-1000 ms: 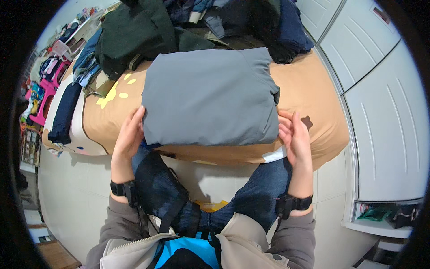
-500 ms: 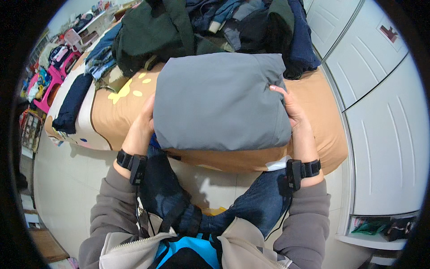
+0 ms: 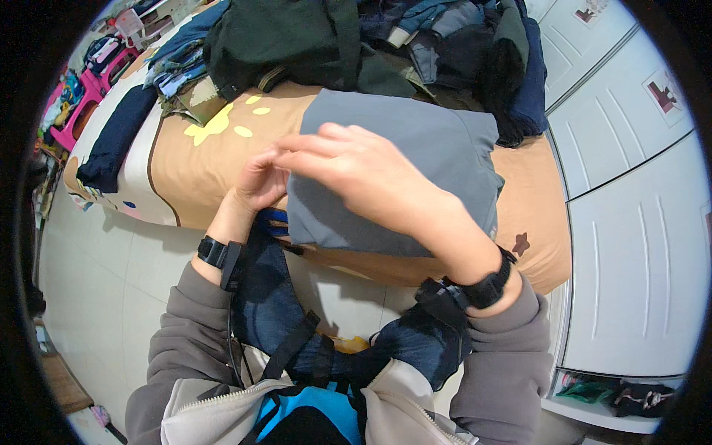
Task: The person folds a pair of dark blue pants and then a pair of gray pants on a bed. They smooth and align the garments, fold them into compact rectangles, and place them on a pile of other folded clothes.
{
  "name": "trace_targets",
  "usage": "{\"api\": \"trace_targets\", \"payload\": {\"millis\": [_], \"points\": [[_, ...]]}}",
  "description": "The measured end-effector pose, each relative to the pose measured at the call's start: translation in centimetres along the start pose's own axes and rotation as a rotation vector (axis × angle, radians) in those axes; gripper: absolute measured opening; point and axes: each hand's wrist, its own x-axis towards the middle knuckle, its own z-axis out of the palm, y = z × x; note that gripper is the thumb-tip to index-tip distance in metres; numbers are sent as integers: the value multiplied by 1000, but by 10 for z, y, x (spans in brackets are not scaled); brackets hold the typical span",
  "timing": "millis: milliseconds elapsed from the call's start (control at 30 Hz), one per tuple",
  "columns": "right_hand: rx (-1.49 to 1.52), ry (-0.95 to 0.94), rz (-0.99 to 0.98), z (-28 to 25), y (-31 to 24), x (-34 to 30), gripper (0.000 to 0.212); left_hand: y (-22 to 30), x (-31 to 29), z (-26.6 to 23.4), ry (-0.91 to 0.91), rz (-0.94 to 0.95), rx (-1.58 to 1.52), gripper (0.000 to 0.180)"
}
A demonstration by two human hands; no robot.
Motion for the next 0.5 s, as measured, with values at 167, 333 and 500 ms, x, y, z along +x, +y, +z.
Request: {"api": "trace_targets", "payload": {"millis": [167,333,500], "points": [[-223,-227,81,12,4,19,21,0,-5,9,100,-43,232,47],[-85,111,133,-3,11,-6,17,-2,-8,21,157,-41,316,35],[-56,210,131,1,11,-14,23,-9,-8,39,339,109,574,37]]}}
